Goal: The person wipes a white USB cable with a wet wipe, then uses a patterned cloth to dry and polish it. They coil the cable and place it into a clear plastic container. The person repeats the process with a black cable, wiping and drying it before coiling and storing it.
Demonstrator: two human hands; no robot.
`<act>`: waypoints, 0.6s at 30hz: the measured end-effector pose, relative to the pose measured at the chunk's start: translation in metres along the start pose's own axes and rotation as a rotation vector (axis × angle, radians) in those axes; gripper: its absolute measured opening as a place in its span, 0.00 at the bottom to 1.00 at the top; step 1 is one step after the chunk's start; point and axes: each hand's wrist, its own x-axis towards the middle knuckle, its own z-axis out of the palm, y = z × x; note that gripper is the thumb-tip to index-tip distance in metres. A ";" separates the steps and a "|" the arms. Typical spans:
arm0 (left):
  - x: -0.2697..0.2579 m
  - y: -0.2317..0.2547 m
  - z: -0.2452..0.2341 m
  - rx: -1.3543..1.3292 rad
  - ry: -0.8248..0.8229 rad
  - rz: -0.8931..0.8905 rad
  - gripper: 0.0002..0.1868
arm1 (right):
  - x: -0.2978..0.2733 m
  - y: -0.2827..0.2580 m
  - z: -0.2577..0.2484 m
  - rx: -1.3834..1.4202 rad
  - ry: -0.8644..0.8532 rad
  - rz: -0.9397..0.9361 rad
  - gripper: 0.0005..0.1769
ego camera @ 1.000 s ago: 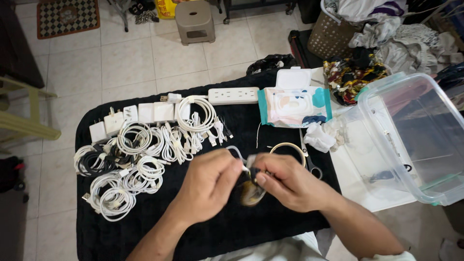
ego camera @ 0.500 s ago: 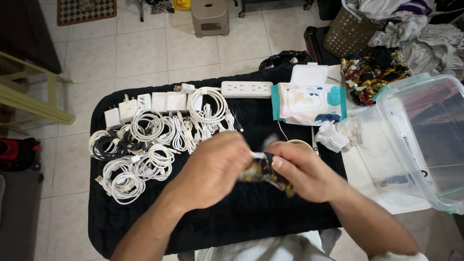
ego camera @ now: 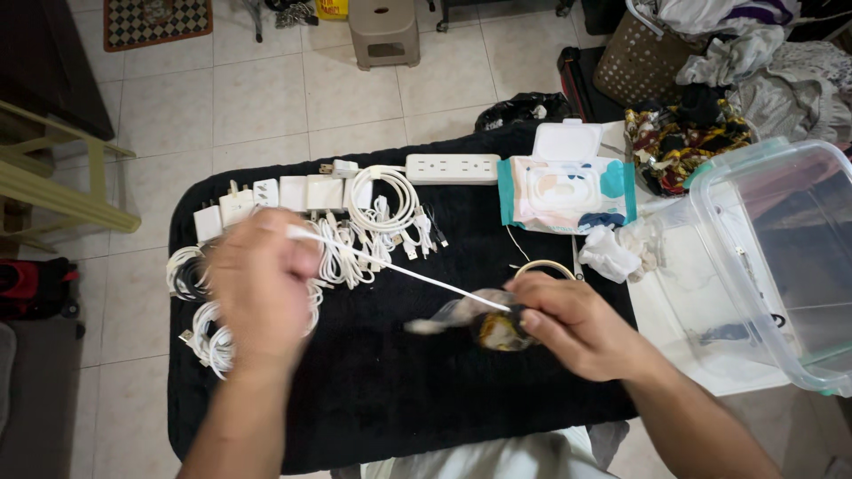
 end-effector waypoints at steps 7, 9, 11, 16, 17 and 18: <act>0.019 0.055 -0.014 -0.275 -0.366 -0.070 0.17 | -0.010 0.042 -0.018 0.048 0.259 0.664 0.18; 0.024 0.069 -0.005 -0.248 -0.398 -0.046 0.19 | 0.002 0.037 -0.026 0.128 0.471 0.424 0.16; 0.025 0.078 0.010 -0.244 -0.401 -0.085 0.21 | 0.009 0.013 -0.028 0.133 0.458 0.308 0.16; 0.021 0.094 0.050 -0.242 -0.340 -0.070 0.19 | 0.039 -0.049 -0.004 -0.194 0.342 0.241 0.13; 0.019 0.094 0.056 -0.260 -0.316 -0.064 0.18 | 0.045 -0.052 0.005 -0.309 0.321 0.171 0.10; 0.018 0.090 0.059 -0.314 -0.324 -0.124 0.19 | 0.049 -0.053 0.011 -0.424 0.297 0.100 0.07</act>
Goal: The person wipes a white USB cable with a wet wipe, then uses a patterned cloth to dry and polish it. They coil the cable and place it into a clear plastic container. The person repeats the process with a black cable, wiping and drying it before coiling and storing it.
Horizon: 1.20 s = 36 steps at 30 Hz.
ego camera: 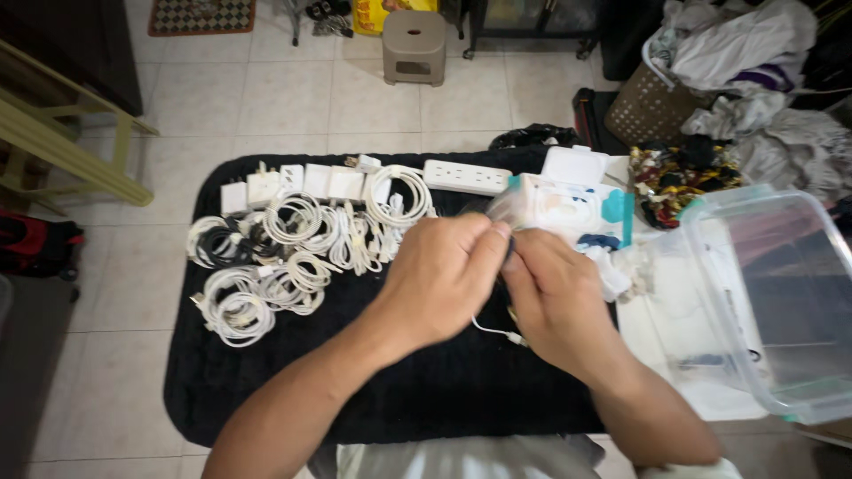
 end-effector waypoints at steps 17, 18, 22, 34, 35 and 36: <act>-0.006 -0.027 -0.089 -0.185 0.043 0.026 0.11 | -0.106 0.118 0.014 0.731 -0.121 0.762 0.20; -0.005 -0.019 -0.085 -0.102 -0.086 0.054 0.11 | -0.093 0.118 0.009 0.760 -0.068 0.714 0.20; 0.004 0.000 -0.037 0.205 -0.164 0.113 0.20 | -0.046 0.067 -0.025 0.765 0.007 0.539 0.18; -0.016 -0.062 -0.009 -0.343 0.238 -0.114 0.10 | -0.032 0.030 0.001 0.288 -0.182 0.130 0.07; -0.021 -0.071 -0.019 -0.302 0.311 -0.121 0.09 | -0.041 0.034 0.000 0.323 -0.212 0.162 0.07; -0.024 -0.080 -0.032 -0.261 0.383 -0.127 0.08 | -0.049 0.039 -0.001 0.333 -0.227 0.215 0.07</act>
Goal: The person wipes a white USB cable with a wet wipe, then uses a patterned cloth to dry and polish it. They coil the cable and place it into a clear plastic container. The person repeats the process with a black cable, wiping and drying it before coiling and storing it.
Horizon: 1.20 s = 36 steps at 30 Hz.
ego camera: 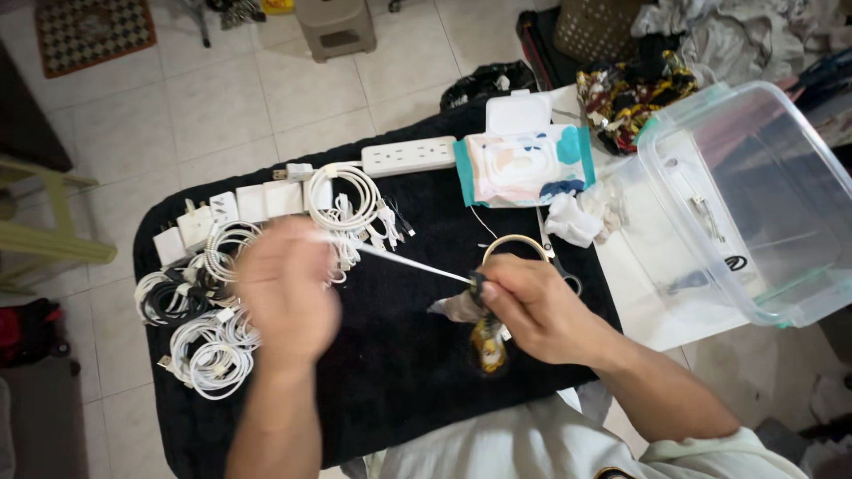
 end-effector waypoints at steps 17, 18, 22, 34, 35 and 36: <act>-0.025 0.039 0.032 0.441 -0.293 0.254 0.10 | 0.006 0.007 -0.052 0.016 -0.189 -0.239 0.04; -0.032 0.040 0.046 0.313 -0.388 0.243 0.09 | 0.011 0.002 -0.049 -0.010 -0.192 -0.233 0.05; -0.041 0.017 0.077 0.131 -0.670 -0.342 0.13 | 0.020 0.000 -0.044 -0.086 -0.187 -0.158 0.05; -0.008 0.008 0.022 0.108 -0.629 -0.147 0.17 | -0.010 0.074 -0.034 0.348 -0.081 0.289 0.14; -0.007 0.013 0.026 0.179 -0.714 -0.118 0.18 | -0.007 0.068 -0.038 0.443 -0.052 0.399 0.17; -0.007 0.016 0.033 0.192 -0.718 -0.138 0.18 | -0.001 0.061 -0.042 0.307 -0.050 0.215 0.15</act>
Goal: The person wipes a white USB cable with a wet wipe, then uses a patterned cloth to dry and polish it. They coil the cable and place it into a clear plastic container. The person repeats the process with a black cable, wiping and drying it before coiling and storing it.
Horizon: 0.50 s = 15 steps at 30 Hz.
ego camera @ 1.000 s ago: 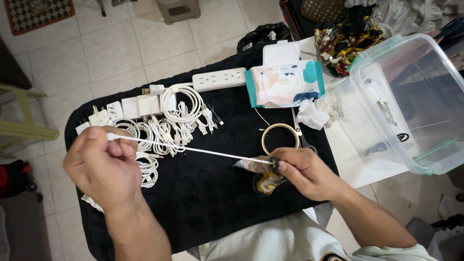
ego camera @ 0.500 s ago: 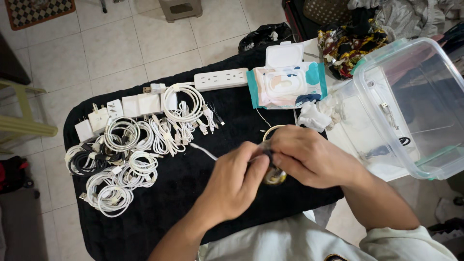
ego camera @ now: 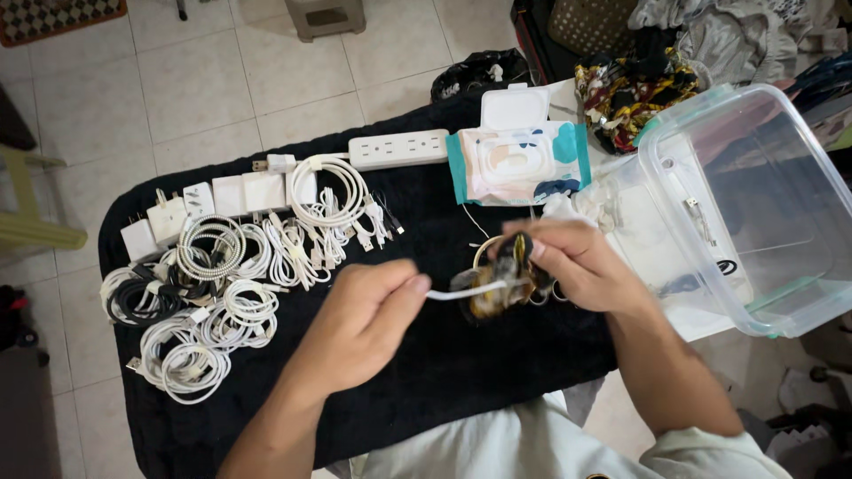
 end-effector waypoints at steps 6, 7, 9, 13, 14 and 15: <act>0.016 0.014 0.027 -0.007 0.092 0.084 0.16 | 0.020 -0.051 0.033 -0.305 -0.101 -0.373 0.08; 0.015 0.011 0.027 -0.041 0.124 0.042 0.17 | 0.023 -0.052 0.035 -0.348 -0.117 -0.353 0.04; 0.008 0.003 0.026 -0.093 0.201 -0.044 0.17 | 0.023 -0.047 0.037 -0.387 -0.111 -0.367 0.03; -0.029 -0.013 -0.013 -0.335 0.393 -0.120 0.18 | 0.006 -0.017 0.025 -0.466 -0.003 -0.404 0.04; -0.039 -0.013 -0.022 -0.277 0.373 -0.104 0.18 | 0.003 -0.009 0.019 -0.513 0.030 -0.392 0.07; -0.046 -0.012 -0.026 -0.221 0.355 -0.086 0.19 | -0.001 -0.001 0.017 -0.501 0.059 -0.370 0.06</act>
